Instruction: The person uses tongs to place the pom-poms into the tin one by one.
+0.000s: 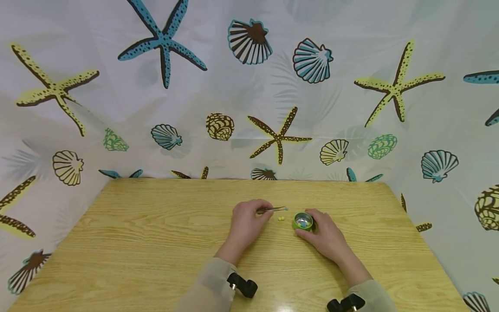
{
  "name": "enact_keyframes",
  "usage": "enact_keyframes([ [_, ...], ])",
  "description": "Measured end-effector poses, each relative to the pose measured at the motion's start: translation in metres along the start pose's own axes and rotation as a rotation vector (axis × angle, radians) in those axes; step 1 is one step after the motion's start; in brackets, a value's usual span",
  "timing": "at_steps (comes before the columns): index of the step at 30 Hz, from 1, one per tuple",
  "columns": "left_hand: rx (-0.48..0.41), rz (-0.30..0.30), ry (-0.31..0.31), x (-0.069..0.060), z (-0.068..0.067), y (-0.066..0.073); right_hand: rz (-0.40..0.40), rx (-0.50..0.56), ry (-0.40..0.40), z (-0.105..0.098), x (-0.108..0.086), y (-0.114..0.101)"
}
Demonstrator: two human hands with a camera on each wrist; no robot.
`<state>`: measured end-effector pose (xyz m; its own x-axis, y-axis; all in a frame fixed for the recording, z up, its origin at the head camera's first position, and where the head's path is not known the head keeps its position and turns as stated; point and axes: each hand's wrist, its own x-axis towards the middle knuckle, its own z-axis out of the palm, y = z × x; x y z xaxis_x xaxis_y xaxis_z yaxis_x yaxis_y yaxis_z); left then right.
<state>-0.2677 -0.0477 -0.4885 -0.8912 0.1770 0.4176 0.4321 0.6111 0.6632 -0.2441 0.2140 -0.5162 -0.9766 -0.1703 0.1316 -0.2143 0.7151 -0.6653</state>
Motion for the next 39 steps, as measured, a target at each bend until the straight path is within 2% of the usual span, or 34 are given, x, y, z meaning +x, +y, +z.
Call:
enact_keyframes([
  [8, -0.004, 0.017, -0.05, 0.001, 0.012, 0.014, -0.008, 0.006, 0.0, 0.0, -0.001, 0.0],
  [17, 0.009, 0.002, -0.091, -0.004, 0.026, 0.016, -0.007, 0.003, 0.001, -0.002, -0.002, -0.002],
  [24, 0.042, -0.023, -0.119, -0.006, 0.029, 0.015, -0.005, 0.0, 0.004, -0.002, -0.003, -0.004],
  [30, 0.054, -0.016, -0.119, -0.007, 0.029, 0.012, -0.011, -0.007, 0.001, -0.002, -0.002, -0.002],
  [39, 0.053, -0.037, -0.12, -0.007, 0.029, 0.009, -0.008, 0.0, 0.006, -0.003, -0.003, -0.003],
])
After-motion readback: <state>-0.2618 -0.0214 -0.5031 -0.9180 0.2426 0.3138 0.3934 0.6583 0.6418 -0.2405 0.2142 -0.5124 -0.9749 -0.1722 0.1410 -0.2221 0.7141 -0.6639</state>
